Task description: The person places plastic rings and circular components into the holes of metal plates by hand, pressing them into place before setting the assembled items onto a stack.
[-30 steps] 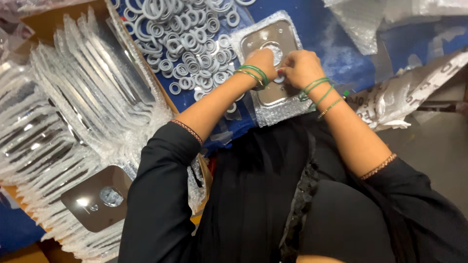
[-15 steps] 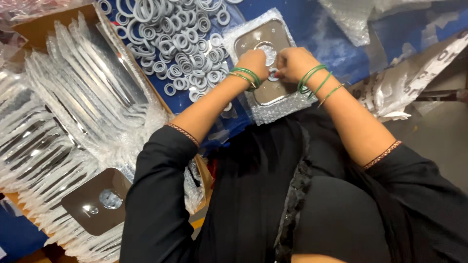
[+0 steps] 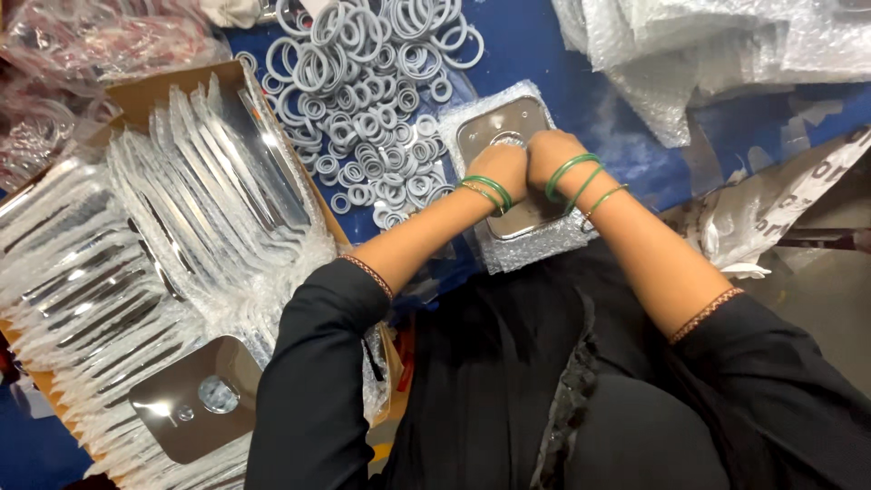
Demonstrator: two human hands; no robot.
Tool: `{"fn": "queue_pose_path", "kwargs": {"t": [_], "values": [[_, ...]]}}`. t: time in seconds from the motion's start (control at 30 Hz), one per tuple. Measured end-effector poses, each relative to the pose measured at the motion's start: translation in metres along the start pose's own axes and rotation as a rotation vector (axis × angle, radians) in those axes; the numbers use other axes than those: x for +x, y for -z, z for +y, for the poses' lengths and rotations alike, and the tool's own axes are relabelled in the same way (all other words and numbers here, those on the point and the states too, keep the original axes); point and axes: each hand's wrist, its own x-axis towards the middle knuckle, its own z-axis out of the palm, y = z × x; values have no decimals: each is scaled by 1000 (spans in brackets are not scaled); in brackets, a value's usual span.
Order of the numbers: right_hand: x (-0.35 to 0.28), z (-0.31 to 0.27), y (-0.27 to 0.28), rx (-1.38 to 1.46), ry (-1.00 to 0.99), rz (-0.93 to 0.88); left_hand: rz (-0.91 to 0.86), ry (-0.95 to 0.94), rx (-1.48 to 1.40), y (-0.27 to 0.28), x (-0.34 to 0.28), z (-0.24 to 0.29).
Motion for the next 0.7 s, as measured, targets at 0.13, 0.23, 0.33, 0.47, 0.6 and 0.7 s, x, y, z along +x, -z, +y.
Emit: {"fn": "queue_pose_path", "kwargs": {"t": [0.13,0.23,0.33,0.47,0.6,0.7], "values": [[-4,7,9,145,20,-38,-27,-45,2,23,-4,1],[-22,9,18,284,63,-156,-353,94,-182,52,-8,-11],[-33,3,19,309,54,-67,-265,67,-101,54,-6,-13],[-37,-7,11,230,-5,29,-26,-6,8,21,-5,-12],[-41,-10,24,163,-4,11,-61,-10,7,19,6,-24],[-61,-34,17,2,79,234,-87,-2,-17,46,8,-45]]}}
